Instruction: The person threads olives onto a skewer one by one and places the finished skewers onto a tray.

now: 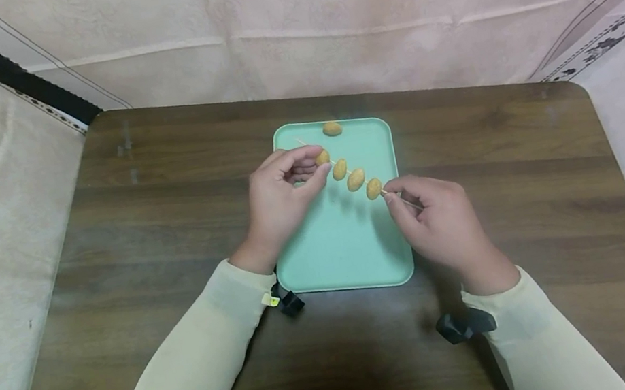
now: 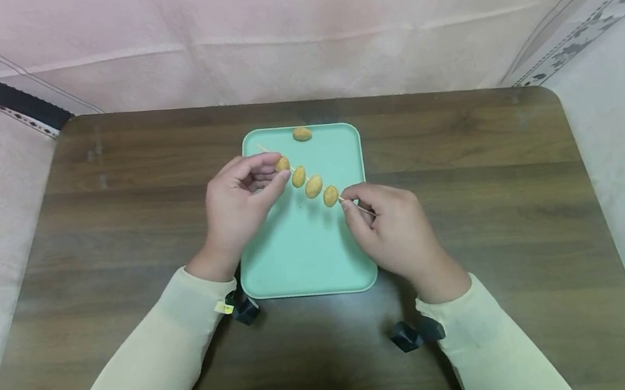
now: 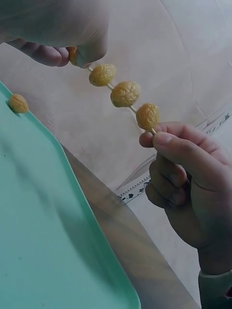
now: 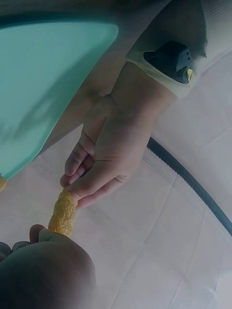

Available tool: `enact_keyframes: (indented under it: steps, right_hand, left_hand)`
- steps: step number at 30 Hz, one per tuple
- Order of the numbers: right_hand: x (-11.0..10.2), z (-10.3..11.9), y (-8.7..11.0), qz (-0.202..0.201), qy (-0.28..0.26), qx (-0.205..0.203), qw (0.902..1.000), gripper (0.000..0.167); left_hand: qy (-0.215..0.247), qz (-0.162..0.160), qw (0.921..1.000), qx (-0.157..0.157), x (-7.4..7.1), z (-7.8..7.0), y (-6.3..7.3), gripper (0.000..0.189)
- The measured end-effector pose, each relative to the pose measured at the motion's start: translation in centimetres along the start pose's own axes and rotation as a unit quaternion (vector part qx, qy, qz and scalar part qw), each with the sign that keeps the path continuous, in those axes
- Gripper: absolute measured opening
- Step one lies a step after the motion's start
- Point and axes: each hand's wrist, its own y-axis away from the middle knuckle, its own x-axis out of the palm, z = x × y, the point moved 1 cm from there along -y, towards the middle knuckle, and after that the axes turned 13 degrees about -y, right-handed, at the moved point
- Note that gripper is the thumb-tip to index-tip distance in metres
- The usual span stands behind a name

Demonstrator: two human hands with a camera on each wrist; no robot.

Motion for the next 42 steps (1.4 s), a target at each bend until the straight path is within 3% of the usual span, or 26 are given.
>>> enact_keyframes:
  steps: [12,22,26,30,33,36,39,42]
  right_hand:
    - [0.0,-0.1,0.3,-0.010,0.001,0.023,0.9997,0.011]
    - [-0.1,-0.1,0.7,-0.018,0.015,0.086,0.9960,0.018]
    - [-0.2,-0.6,0.9,-0.011,0.010,0.097,0.9952,0.021]
    - [-0.5,-1.6,0.9,-0.026,0.008,0.104,0.9942,0.022]
    - [-0.9,-2.4,0.8,-0.041,0.010,0.108,0.9933,0.023]
    - [-1.5,-3.0,0.7,-0.054,0.012,0.112,0.9922,0.024]
    - [-2.0,-3.6,0.8,-0.066,0.018,0.121,0.9903,0.024]
    - [-2.5,-4.0,1.0,-0.071,0.025,0.133,0.9882,0.024]
  left_hand:
    - [-0.017,0.005,0.9993,0.033,0.4,-0.4,0.0,0.026]
    - [-0.062,0.016,0.9948,0.080,0.6,-0.8,-0.2,0.024]
    - [-0.080,0.037,0.9922,0.088,0.8,-0.8,-0.4,0.026]
    - [-0.109,0.078,0.9861,0.099,1.0,-0.8,-1.4,0.030]
    - [-0.165,0.109,0.9752,0.100,0.9,-0.8,-2.8,0.035]
    - [-0.249,0.140,0.9551,0.076,0.7,-0.5,-4.7,0.048]
    - [-0.332,0.178,0.9256,0.040,0.7,0.1,-6.6,0.061]
    - [-0.396,0.224,0.8903,0.017,1.2,0.6,-8.3,0.062]
